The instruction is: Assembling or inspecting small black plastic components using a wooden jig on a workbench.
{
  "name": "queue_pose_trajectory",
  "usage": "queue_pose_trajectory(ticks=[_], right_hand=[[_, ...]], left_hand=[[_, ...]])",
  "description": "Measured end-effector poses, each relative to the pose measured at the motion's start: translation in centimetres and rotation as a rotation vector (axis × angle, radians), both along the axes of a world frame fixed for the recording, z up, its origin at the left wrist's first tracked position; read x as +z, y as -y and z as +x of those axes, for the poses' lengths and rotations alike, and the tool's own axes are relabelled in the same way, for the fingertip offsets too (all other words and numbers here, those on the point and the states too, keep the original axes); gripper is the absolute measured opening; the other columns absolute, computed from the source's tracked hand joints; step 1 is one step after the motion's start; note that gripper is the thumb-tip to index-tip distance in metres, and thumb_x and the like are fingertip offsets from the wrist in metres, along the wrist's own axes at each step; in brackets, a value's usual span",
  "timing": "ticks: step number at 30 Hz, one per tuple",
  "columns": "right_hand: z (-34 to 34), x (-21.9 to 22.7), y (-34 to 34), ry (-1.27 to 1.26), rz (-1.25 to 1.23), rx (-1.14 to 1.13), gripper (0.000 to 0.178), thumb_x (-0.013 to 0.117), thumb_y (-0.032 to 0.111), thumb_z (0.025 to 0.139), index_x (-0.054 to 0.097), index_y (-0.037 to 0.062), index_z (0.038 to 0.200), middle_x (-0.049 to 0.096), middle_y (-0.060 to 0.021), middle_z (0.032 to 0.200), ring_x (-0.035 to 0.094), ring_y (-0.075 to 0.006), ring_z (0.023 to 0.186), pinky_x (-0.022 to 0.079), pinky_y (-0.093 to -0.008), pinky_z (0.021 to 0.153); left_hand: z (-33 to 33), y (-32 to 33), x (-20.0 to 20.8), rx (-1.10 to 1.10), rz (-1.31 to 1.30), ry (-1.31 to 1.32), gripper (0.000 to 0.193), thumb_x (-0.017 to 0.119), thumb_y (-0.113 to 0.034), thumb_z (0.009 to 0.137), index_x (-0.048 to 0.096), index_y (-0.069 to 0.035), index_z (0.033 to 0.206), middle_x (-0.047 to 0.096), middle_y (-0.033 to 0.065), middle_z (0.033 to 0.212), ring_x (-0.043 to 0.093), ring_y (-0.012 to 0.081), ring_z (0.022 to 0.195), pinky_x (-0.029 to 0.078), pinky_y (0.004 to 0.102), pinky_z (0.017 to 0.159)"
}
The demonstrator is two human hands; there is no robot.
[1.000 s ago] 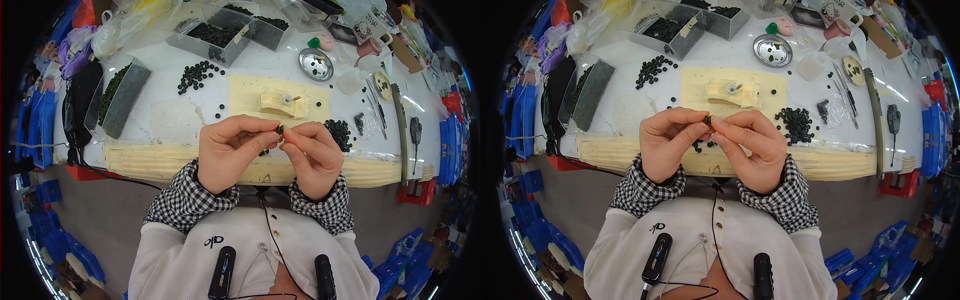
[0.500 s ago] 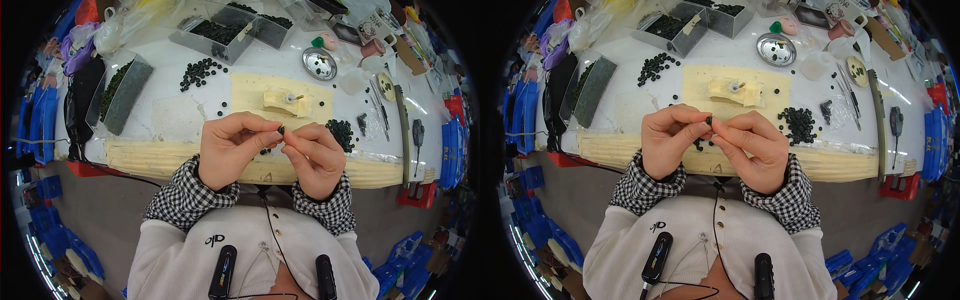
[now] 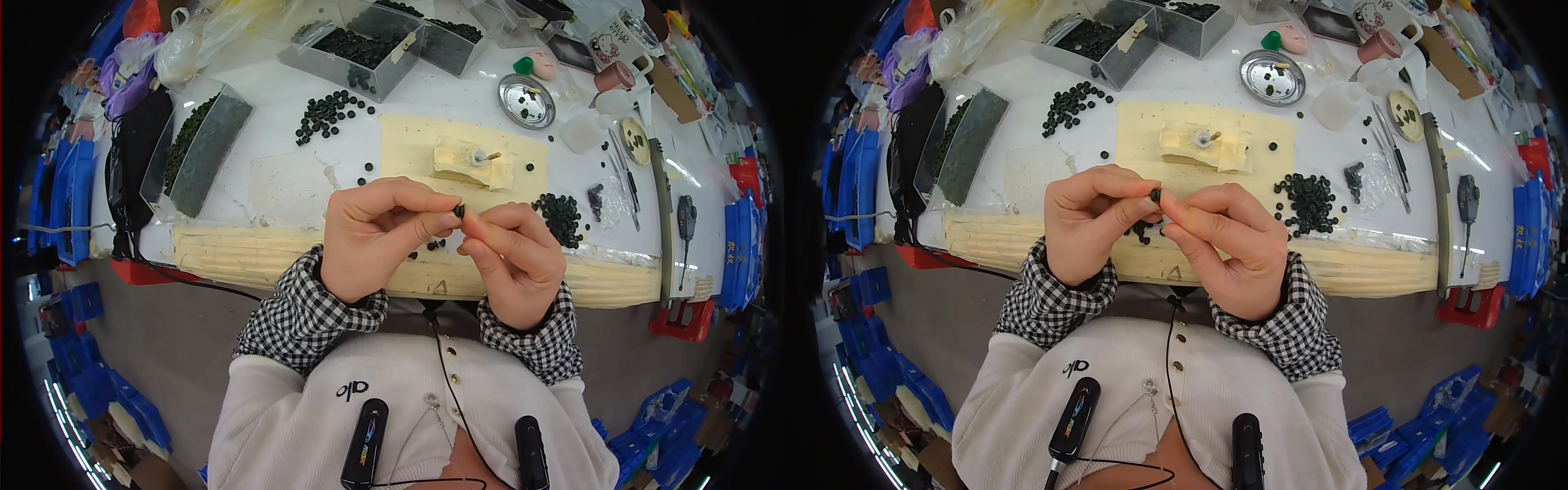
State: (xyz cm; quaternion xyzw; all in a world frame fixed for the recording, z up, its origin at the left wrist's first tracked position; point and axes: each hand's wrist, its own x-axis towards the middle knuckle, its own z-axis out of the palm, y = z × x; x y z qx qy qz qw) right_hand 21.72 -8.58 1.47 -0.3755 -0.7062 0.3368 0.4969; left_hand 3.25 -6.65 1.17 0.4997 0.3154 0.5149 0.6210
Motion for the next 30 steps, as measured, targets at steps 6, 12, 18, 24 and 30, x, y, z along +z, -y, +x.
queue_pose_trajectory(ticks=[6,12,18,24,30], right_hand=[[0.06,0.26,-0.13,0.024,0.023,0.019,0.031,0.069,-0.004,0.080,0.067,0.0024,0.110,0.061,-0.0079,0.090,0.059,-0.0134,0.072,0.047,-0.0227,0.060],[0.24,0.40,-0.27,0.072,0.073,0.038,0.032,0.071,-0.004,0.078,0.067,0.0013,0.110,0.061,-0.0078,0.089,0.058,-0.0146,0.072,0.047,-0.0233,0.061],[0.36,0.59,-0.38,0.113,0.107,0.053,0.032,0.072,-0.004,0.076,0.068,0.0005,0.108,0.062,-0.0077,0.088,0.060,-0.0166,0.074,0.049,-0.0240,0.062],[0.36,0.45,-0.33,0.102,0.102,0.058,0.032,0.071,-0.004,0.077,0.068,0.0001,0.109,0.062,-0.0080,0.089,0.061,-0.0167,0.075,0.050,-0.0244,0.064],[0.44,0.01,-0.29,0.042,0.069,0.044,0.032,0.070,-0.004,0.079,0.067,0.0005,0.110,0.061,-0.0089,0.091,0.059,-0.0146,0.074,0.048,-0.0232,0.062]], left_hand=[[-0.19,0.02,0.07,-0.019,-0.027,0.034,0.018,0.064,0.009,0.083,0.065,0.007,0.100,0.067,0.0115,0.094,0.066,0.0145,0.085,0.055,0.0243,0.078],[-0.23,0.18,-0.03,-0.059,-0.060,0.087,0.016,0.065,0.007,0.083,0.066,0.006,0.099,0.068,0.0105,0.090,0.065,0.0128,0.082,0.054,0.0232,0.075],[-0.20,0.34,0.48,-0.047,-0.073,0.014,0.012,0.061,0.008,0.085,0.064,0.006,0.097,0.066,0.0119,0.087,0.064,0.0161,0.077,0.053,0.0273,0.070],[-0.27,0.39,0.82,-0.044,-0.105,-0.015,0.012,0.062,0.008,0.085,0.065,0.006,0.096,0.066,0.0120,0.086,0.064,0.0160,0.076,0.053,0.0271,0.070],[-0.23,0.20,0.46,-0.046,-0.058,0.045,0.017,0.065,0.006,0.084,0.066,0.006,0.101,0.068,0.0111,0.091,0.065,0.0129,0.083,0.054,0.0235,0.076]])
